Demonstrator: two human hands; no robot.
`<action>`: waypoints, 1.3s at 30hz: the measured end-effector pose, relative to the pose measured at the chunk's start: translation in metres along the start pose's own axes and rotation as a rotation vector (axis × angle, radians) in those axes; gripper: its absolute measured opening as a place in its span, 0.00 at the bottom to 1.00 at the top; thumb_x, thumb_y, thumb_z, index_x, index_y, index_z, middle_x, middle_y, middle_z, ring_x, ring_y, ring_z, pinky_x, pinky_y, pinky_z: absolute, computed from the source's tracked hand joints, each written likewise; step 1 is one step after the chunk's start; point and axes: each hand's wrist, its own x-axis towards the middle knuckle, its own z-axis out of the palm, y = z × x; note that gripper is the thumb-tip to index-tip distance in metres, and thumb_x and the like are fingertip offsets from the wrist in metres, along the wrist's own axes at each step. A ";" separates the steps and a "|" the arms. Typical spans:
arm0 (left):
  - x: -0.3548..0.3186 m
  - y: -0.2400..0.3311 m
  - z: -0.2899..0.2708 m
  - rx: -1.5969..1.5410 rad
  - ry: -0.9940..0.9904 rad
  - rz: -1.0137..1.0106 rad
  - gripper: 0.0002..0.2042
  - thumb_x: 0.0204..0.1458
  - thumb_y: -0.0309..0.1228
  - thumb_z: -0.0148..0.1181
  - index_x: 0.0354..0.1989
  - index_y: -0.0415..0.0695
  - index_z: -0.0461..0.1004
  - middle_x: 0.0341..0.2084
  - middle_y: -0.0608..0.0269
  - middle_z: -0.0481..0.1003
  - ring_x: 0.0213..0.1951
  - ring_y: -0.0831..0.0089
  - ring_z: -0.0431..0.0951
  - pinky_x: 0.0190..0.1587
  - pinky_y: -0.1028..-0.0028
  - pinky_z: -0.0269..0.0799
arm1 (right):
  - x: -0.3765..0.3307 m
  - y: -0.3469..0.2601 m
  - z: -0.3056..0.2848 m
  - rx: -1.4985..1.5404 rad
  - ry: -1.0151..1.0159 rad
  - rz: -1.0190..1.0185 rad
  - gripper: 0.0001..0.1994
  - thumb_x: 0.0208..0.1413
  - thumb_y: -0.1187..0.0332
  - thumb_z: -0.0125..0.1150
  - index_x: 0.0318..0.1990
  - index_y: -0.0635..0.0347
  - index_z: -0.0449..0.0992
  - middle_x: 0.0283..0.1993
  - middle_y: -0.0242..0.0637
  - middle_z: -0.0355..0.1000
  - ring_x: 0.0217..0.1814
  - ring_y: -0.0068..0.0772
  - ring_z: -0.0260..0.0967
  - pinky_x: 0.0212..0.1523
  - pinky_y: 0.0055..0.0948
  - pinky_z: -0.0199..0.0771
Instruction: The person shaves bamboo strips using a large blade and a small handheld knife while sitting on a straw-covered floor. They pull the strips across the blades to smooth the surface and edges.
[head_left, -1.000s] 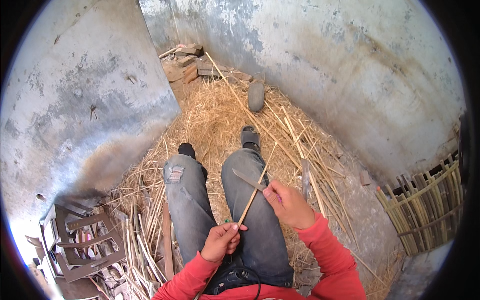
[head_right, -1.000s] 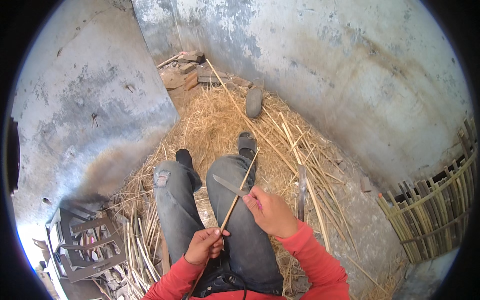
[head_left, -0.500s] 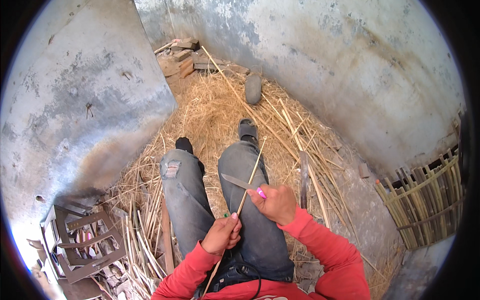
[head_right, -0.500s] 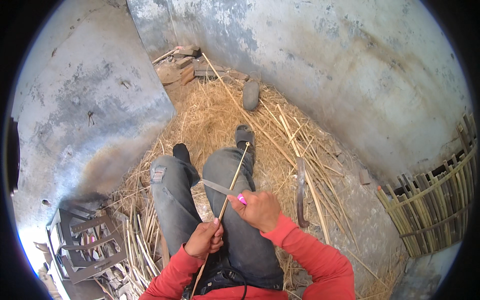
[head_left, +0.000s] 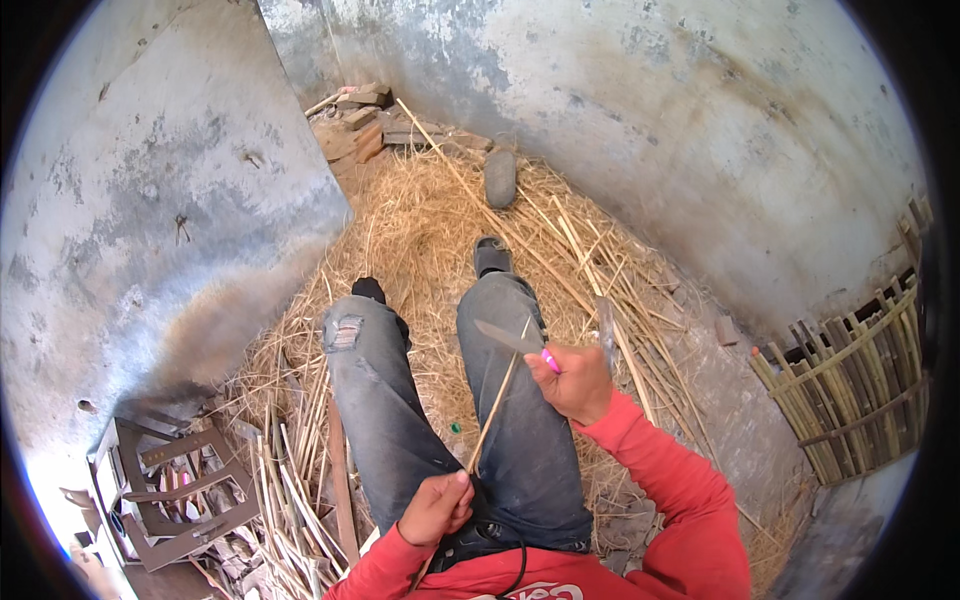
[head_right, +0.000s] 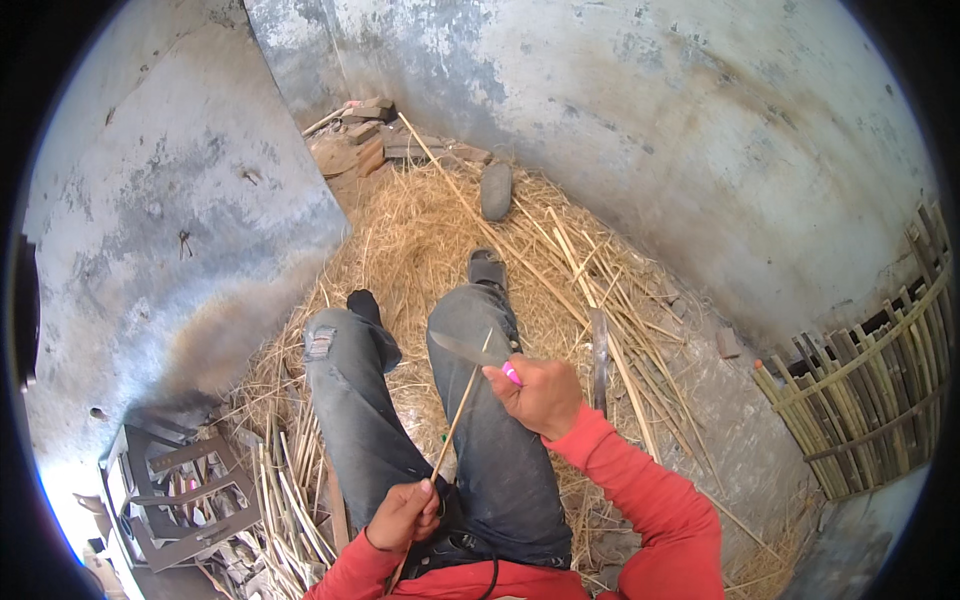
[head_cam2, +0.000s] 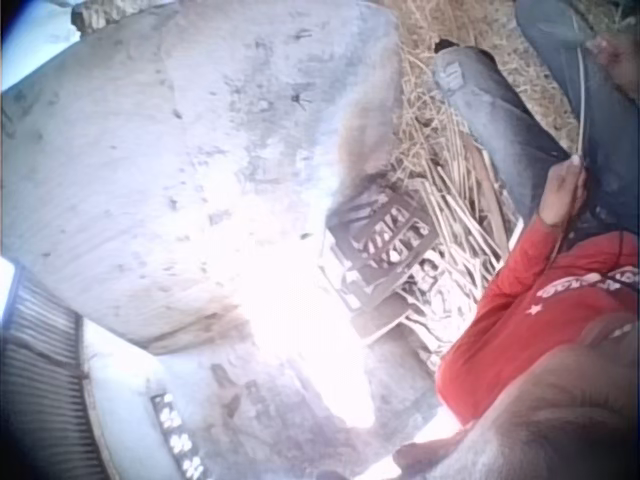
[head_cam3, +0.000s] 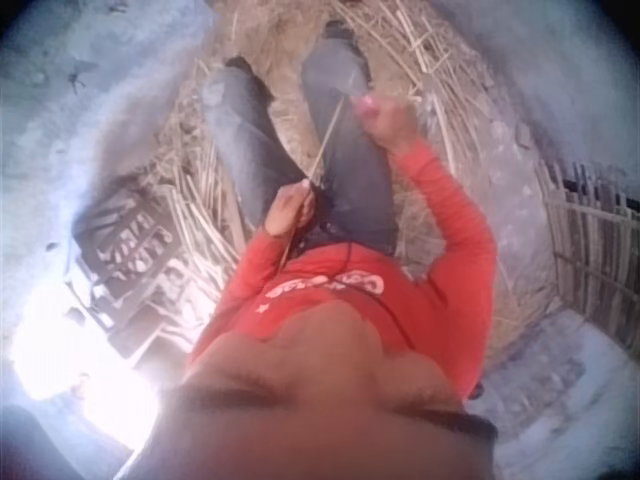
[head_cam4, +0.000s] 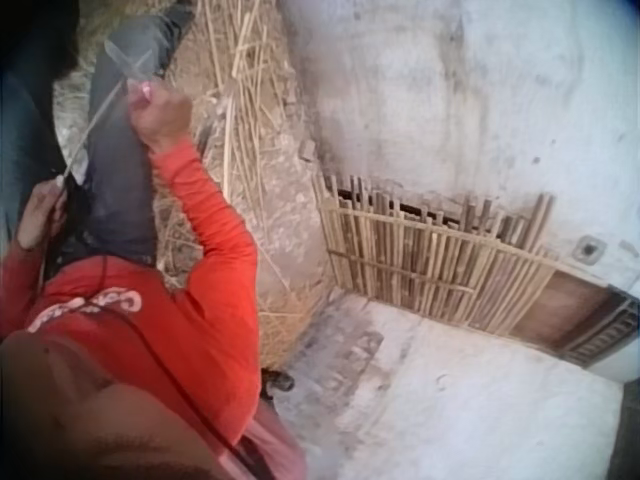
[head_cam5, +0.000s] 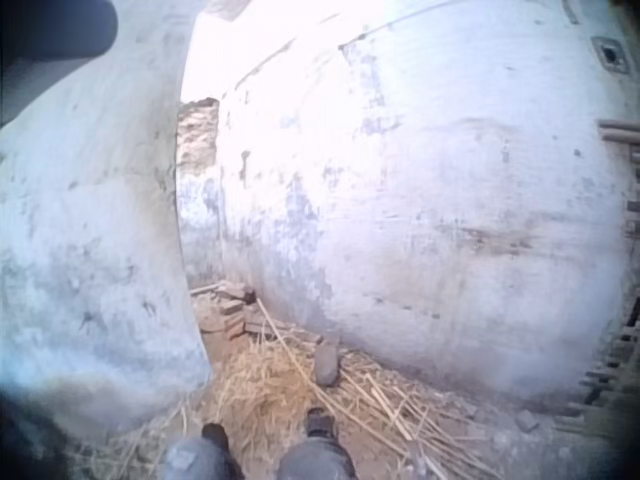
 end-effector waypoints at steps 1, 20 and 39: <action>0.006 0.005 0.002 0.021 -0.016 0.059 0.22 0.72 0.47 0.45 0.25 0.47 0.63 0.14 0.75 0.54 0.14 0.83 0.51 0.17 0.78 0.44 | 0.004 -0.005 -0.006 0.019 -0.009 0.016 0.26 0.64 0.48 0.61 0.20 0.57 0.73 0.16 0.45 0.70 0.18 0.50 0.72 0.19 0.42 0.69; -0.031 -0.019 -0.015 -0.141 0.009 -0.125 0.24 0.72 0.49 0.44 0.25 0.47 0.62 0.14 0.73 0.52 0.14 0.81 0.50 0.17 0.76 0.44 | 0.063 0.095 0.001 0.011 0.177 0.313 0.30 0.68 0.45 0.52 0.19 0.59 0.74 0.13 0.39 0.63 0.14 0.36 0.60 0.19 0.40 0.58; 0.000 0.049 -0.003 -0.357 -0.393 -0.016 0.25 0.72 0.49 0.41 0.22 0.48 0.58 0.12 0.76 0.50 0.14 0.84 0.45 0.17 0.78 0.40 | 0.085 -0.041 -0.026 1.038 0.013 0.329 0.09 0.61 0.69 0.69 0.42 0.67 0.84 0.17 0.15 0.64 0.18 0.06 0.53 0.20 0.16 0.49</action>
